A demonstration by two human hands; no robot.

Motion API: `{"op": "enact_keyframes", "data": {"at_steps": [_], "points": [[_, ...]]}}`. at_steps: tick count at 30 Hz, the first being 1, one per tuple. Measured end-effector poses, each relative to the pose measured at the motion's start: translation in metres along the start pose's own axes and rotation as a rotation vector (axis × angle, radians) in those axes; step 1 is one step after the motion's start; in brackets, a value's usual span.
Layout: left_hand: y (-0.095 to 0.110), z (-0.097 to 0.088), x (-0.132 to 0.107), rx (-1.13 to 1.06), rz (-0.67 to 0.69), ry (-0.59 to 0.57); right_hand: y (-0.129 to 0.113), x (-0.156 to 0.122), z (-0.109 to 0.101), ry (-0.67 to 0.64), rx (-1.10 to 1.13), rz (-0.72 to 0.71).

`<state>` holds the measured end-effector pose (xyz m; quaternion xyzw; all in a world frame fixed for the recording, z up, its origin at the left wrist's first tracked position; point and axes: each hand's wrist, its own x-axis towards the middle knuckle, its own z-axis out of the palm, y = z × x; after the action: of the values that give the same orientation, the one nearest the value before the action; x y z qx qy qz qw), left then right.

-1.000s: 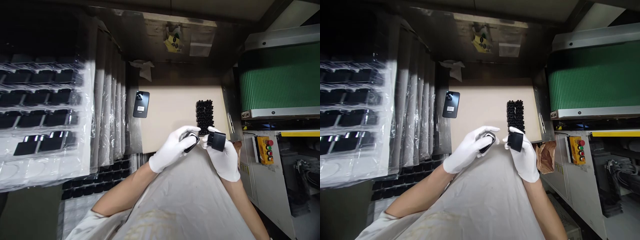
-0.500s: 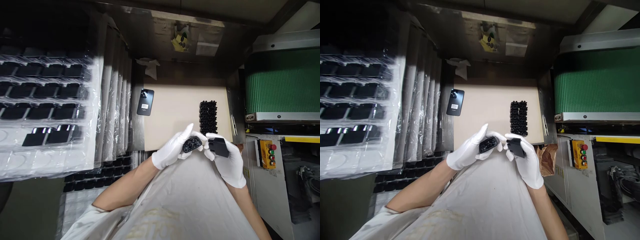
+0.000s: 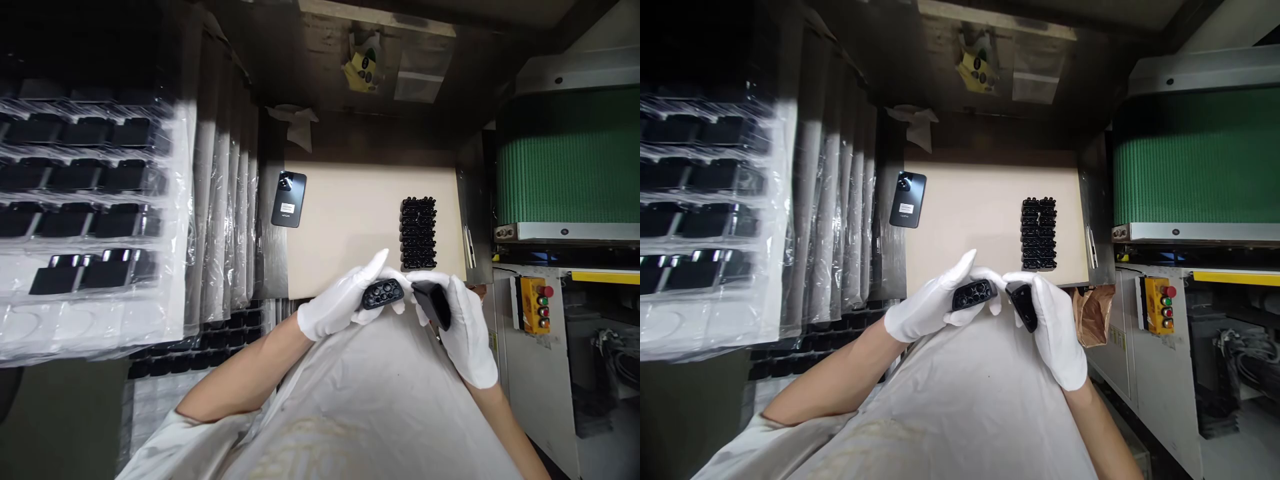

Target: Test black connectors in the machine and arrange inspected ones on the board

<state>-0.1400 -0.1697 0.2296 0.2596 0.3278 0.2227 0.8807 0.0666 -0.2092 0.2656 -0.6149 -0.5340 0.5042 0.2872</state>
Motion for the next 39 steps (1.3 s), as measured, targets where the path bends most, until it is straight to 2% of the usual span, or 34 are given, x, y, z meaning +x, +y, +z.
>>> {"op": "enact_keyframes", "data": {"at_steps": [7,14,26,33,39], "points": [[-0.002,-0.003,0.003,-0.006,-0.013,0.019,-0.007,0.008,0.008,0.008,0.1,0.046],[-0.005,0.005,0.006,-0.019,-0.026,-0.006,-0.004,0.011,0.008,0.013,0.169,0.115],[-0.014,0.019,0.022,-0.053,-0.159,0.034,0.003,0.01,-0.005,0.006,0.248,0.257],[-0.026,0.026,0.029,-0.064,-0.194,0.064,0.02,0.007,-0.014,0.002,0.263,0.221],[-0.031,0.033,0.036,-0.035,-0.241,0.088,0.03,0.002,-0.029,-0.081,0.272,0.256]]}}
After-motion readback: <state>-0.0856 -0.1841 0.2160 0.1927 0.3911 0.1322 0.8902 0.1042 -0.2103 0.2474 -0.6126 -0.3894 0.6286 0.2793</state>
